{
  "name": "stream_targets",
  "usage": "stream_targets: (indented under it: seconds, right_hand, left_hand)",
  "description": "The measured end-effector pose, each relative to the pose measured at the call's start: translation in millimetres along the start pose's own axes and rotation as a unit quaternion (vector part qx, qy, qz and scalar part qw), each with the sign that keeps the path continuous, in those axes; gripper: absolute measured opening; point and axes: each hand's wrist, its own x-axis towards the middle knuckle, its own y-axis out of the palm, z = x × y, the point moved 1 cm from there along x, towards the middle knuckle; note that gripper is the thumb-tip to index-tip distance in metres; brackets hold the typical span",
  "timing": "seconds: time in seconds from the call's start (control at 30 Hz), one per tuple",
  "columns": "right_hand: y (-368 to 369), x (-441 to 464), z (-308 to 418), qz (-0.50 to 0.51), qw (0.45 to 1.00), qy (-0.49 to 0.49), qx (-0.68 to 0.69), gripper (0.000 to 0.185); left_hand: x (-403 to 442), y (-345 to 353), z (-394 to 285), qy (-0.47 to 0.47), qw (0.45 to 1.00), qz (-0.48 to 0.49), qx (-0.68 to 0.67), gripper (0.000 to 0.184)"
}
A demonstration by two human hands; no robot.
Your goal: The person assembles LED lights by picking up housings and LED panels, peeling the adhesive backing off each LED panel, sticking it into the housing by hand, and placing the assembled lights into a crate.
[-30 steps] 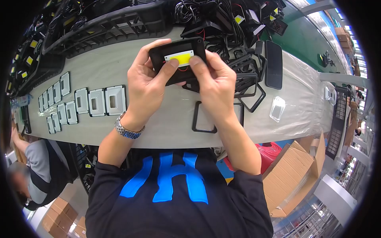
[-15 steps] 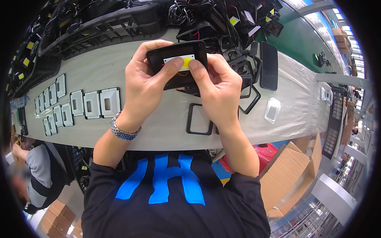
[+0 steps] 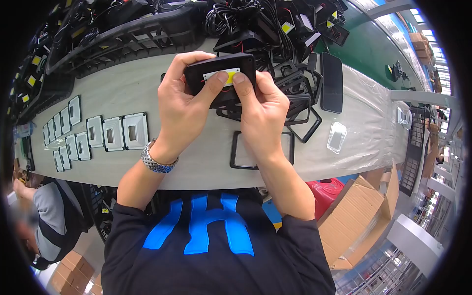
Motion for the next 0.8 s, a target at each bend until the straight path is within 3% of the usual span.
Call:
stream_targets:
  seconds: [0.03, 0.07, 0.17, 0.23, 0.3, 0.37, 0.57, 0.63, 0.67, 0.8]
  right_hand:
    - [0.3, -0.5, 1.3, -0.002, 1.0, 0.008, -0.007, 0.02]
    - [0.2, -3.3, 8.3, 0.011, 0.995, 0.014, -0.101, 0.026]
    - [-24.2, 7.9, 16.5, 0.093, 0.973, -0.135, -0.163, 0.026]
    - [-41.9, 33.7, 20.4, 0.038, 0.968, -0.15, -0.197, 0.032]
    - [-37.4, 60.2, 27.1, 0.02, 0.895, -0.232, -0.381, 0.032]
    - [-30.7, 74.9, 29.2, 0.079, 0.818, -0.282, -0.495, 0.033]
    - [-32.2, 93.7, 45.2, 0.135, 0.877, -0.192, -0.42, 0.018]
    - [-30.7, 101.6, 52.8, 0.118, 0.935, -0.171, -0.288, 0.015]
    - [-27.9, 103.0, 60.8, 0.126, 0.955, -0.164, -0.212, 0.015]
    - [-2.7, 93.9, 93.6, 0.127, 0.968, -0.173, -0.129, 0.019]
  left_hand:
    - [0.0, -1.5, -0.7, -0.003, 1.0, 0.01, 0.002, 0.025]
    - [-2.4, -5.4, -1.8, -0.005, 1.0, 0.018, 0.005, 0.025]
    - [-8.3, -27.5, -5.2, -0.046, 0.997, 0.059, -0.009, 0.026]
    - [-12.1, -39.6, -8.1, -0.08, 0.992, 0.071, -0.063, 0.025]
    - [-15.9, -44.8, -8.6, -0.098, 0.987, 0.09, -0.088, 0.026]
    - [-19.5, -44.2, -12.3, -0.102, 0.983, 0.114, -0.099, 0.027]
    - [-19.9, -58.3, -47.3, -0.014, 0.985, 0.15, -0.088, 0.031]
    - [-14.1, -64.9, -62.1, 0.051, 0.982, 0.142, -0.113, 0.034]
    - [-13.2, -67.3, -70.2, 0.041, 0.98, 0.128, -0.146, 0.036]
    - [-19.2, -73.8, -92.4, 0.061, 0.959, 0.122, -0.247, 0.039]
